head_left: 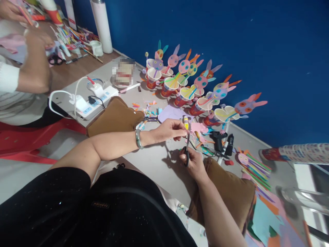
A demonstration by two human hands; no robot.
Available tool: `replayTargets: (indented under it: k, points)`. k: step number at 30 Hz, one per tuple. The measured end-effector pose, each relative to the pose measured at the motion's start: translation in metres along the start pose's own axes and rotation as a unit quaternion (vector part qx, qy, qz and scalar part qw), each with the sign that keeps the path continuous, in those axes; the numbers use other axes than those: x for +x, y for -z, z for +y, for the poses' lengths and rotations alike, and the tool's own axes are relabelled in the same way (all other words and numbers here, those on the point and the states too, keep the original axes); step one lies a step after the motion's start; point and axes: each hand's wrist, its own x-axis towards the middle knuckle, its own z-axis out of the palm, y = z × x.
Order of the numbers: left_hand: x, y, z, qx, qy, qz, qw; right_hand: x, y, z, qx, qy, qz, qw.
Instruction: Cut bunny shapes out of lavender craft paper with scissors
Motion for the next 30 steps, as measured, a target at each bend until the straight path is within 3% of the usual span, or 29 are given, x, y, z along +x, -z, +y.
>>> replayTargets:
  k: [30]
  points:
    - [-0.0014,-0.0024,0.0032,-0.007,0.015,0.007,1.0,0.0009,0.001,0.003,-0.003,0.005,0.003,1.0]
